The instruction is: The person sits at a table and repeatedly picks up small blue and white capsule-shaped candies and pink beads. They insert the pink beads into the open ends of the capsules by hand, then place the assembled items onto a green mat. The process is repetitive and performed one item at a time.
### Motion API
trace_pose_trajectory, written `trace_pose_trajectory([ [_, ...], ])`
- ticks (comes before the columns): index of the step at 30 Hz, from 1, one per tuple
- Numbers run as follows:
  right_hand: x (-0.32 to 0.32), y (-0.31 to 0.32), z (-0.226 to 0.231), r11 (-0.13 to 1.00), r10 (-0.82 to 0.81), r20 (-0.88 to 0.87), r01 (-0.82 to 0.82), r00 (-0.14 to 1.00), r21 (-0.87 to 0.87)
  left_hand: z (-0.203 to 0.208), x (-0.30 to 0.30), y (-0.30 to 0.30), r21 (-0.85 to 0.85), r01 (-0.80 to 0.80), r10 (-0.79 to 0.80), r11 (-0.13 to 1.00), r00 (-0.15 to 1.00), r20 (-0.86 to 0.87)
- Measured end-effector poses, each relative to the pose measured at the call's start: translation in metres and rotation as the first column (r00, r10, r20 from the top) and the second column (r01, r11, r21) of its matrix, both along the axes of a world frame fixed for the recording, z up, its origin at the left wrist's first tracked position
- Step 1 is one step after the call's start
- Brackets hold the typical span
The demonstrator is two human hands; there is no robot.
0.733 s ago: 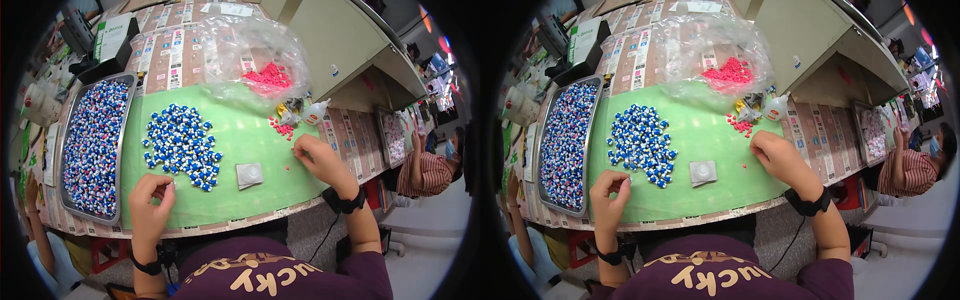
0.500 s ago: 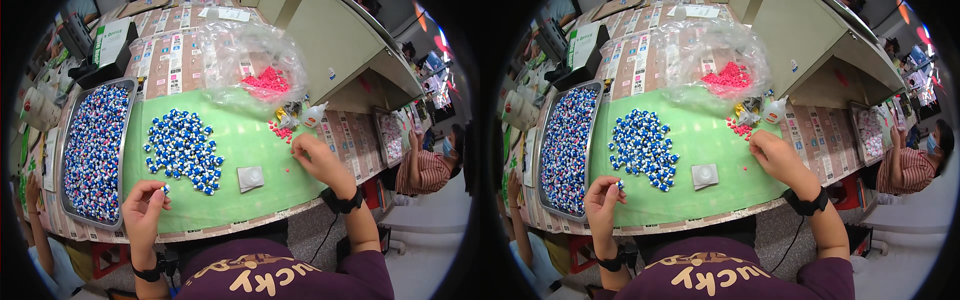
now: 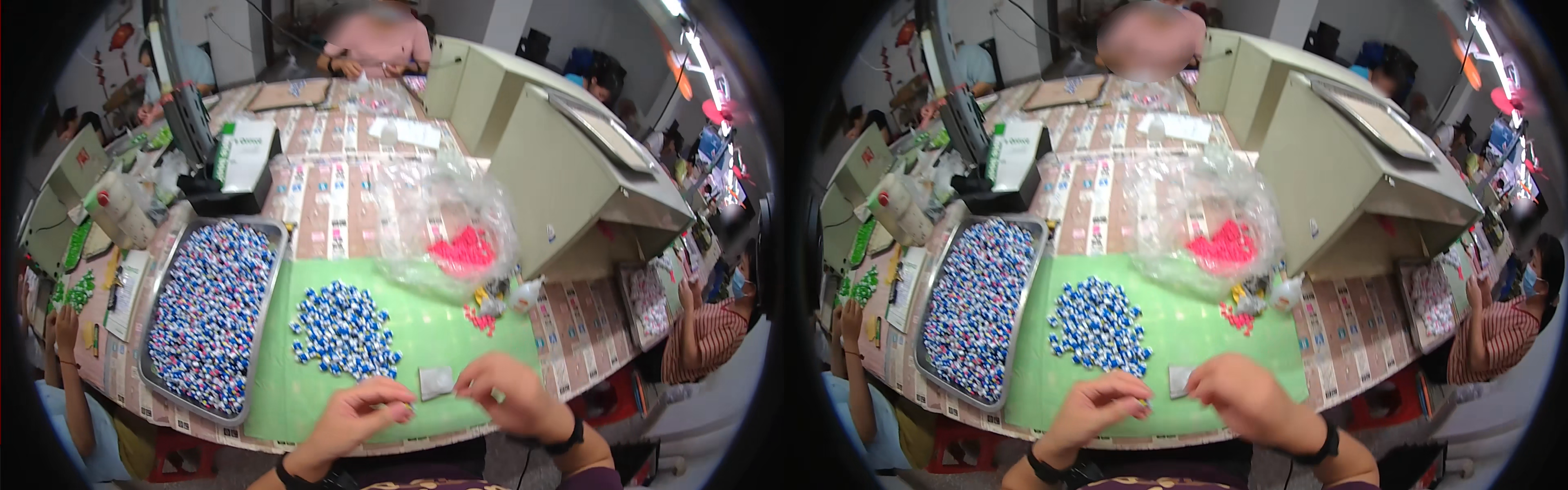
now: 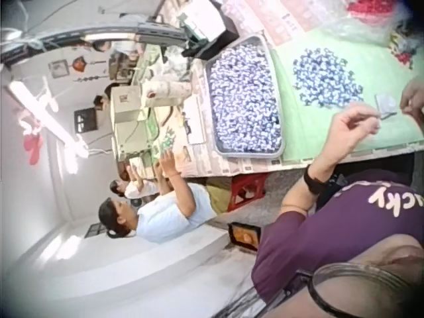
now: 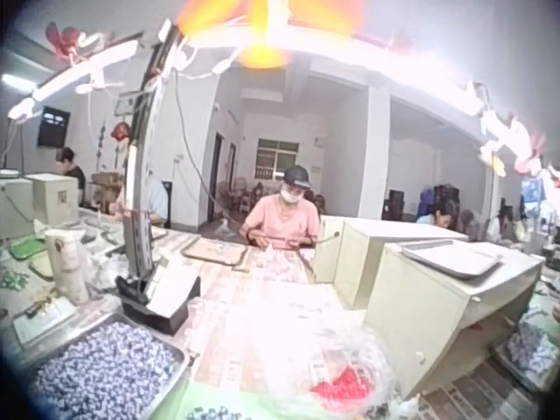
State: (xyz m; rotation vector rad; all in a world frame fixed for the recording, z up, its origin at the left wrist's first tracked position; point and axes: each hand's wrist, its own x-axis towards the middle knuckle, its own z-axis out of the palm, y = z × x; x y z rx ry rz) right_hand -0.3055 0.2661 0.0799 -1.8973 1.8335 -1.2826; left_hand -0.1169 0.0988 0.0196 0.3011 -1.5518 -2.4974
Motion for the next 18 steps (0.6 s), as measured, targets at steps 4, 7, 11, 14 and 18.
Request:
trace_pose_trajectory([
  [4, 0.019, -0.011, -0.001, 0.989, 0.082, -0.166, -0.101, 0.983, -0.110, 0.002, -0.013, 0.014, 0.096, 0.080, -0.072, 0.992, 0.994, -0.083],
  [7, 0.023, -0.012, -0.009, 0.988, 0.086, 0.000, -0.085, 0.996, -0.132, 0.002, -0.010, 0.010, 0.115, 0.091, -0.080, 0.989, 0.992, -0.096],
  [11, 0.027, -0.013, -0.012, 0.993, 0.107, 0.259, -0.092, 0.960, -0.070, 0.001, -0.006, 0.008, 0.109, 0.098, -0.088, 0.989, 0.991, -0.096],
  [14, 0.030, -0.013, -0.008, 0.996, 0.082, 0.415, -0.094, 0.906, 0.008, 0.003, -0.004, 0.006, 0.039, 0.075, -0.069, 0.996, 0.991, -0.118],
  [18, 0.033, -0.009, -0.007, 0.995, 0.082, 0.382, -0.094, 0.920, 0.013, 0.007, -0.003, 0.009, -0.042, 0.027, -0.033, 0.999, 0.987, -0.157],
])
